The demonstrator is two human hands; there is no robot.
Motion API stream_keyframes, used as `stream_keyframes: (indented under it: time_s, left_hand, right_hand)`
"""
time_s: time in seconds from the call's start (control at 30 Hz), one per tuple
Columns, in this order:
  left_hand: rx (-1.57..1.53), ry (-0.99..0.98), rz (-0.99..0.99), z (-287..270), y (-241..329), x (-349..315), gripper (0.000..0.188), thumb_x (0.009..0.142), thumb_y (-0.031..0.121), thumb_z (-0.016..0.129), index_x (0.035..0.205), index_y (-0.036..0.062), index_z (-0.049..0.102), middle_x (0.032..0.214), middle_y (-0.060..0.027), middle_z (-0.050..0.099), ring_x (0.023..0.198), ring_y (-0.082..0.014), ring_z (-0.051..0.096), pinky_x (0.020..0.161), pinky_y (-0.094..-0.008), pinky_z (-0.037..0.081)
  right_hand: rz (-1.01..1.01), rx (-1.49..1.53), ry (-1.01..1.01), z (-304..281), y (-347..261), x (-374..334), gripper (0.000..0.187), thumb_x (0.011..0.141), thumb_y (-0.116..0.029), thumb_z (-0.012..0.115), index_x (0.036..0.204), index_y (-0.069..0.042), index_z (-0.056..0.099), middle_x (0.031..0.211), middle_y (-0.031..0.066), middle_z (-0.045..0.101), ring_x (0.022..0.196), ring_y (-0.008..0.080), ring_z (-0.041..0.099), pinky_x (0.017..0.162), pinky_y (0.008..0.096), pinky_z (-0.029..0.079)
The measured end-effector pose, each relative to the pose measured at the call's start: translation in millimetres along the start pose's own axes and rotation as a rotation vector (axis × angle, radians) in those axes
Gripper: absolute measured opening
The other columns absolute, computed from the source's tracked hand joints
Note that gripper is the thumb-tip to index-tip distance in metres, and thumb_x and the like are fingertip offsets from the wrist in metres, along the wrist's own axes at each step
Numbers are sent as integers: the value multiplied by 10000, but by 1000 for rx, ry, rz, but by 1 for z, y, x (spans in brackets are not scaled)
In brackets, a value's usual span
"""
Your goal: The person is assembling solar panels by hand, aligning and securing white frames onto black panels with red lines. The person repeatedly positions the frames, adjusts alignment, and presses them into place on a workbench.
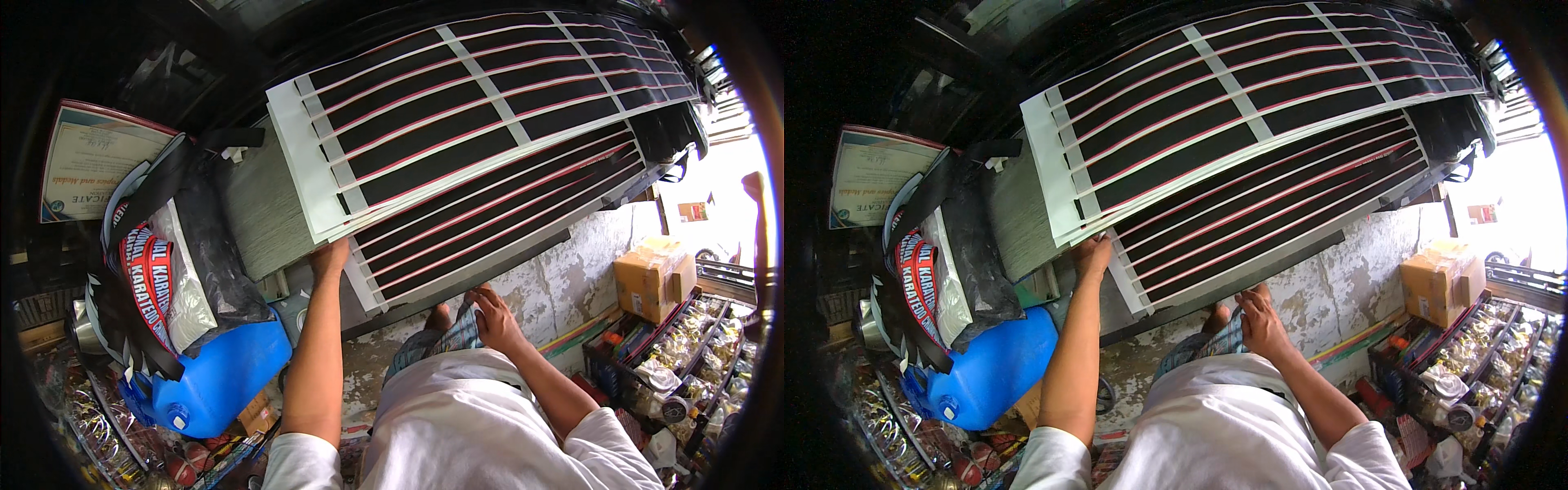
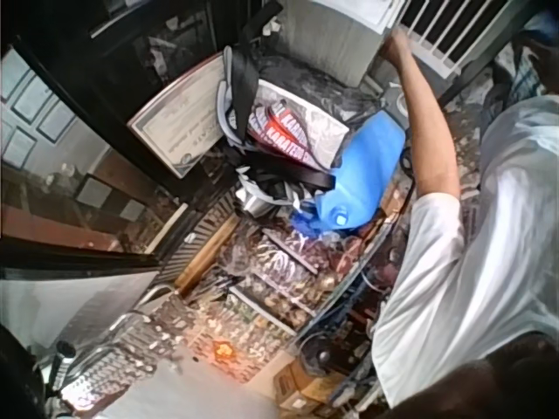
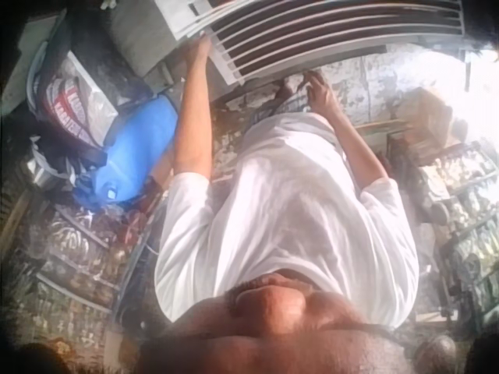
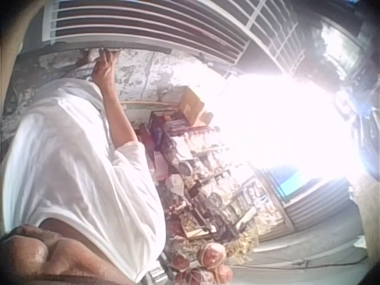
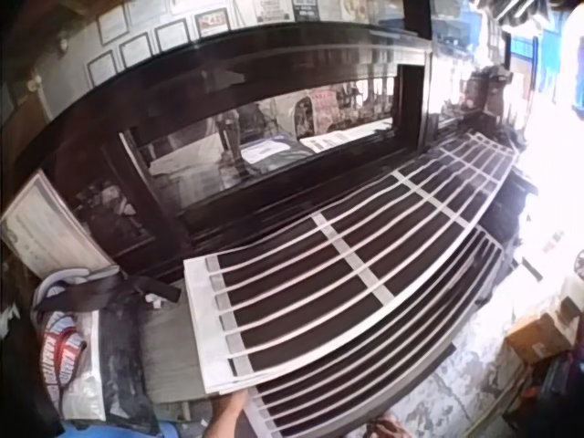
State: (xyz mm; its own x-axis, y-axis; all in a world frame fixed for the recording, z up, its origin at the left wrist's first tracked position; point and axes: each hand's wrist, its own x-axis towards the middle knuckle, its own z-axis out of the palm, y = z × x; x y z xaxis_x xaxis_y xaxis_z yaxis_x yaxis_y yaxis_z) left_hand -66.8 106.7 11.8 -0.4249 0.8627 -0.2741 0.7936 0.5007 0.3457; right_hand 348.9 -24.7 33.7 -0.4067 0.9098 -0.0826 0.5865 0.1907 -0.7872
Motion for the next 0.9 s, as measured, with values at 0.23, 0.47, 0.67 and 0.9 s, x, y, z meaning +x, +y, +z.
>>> stream_keyframes:
  time_s: [0.23,0.47,0.67,0.9]
  left_hand:
    - [-340,26,-186,36,-34,17,661,967,289,756,1565,67,584,1554,-158,642,1403,-322,617,1177,-432,481]
    - [-602,87,-242,52,-42,22,713,895,175,849,1549,42,597,1528,-127,675,1388,-261,634,1173,-392,485]
    - [-708,-43,-311,49,-51,23,850,946,326,862,1658,58,485,1701,-136,511,1544,-291,487,1274,-408,387]
    - [-917,-102,-244,45,-46,13,810,1000,305,820,1684,67,456,1734,-101,463,1560,-276,445,1268,-412,378]
  right_hand:
    - [50,-6,-22,-8,-3,-1,551,865,109,615,1406,4,622,1452,262,620,1358,480,600,1175,525,495]
    - [86,-26,30,-14,2,-3,551,896,86,622,1440,-1,629,1467,265,617,1352,474,613,1170,515,508]
    - [126,-54,22,-13,7,-7,519,910,77,628,1423,4,647,1462,270,620,1334,474,624,1158,515,514]
    - [163,-81,7,-14,17,-16,519,906,85,615,1416,-6,649,1473,272,614,1355,478,612,1168,521,510]
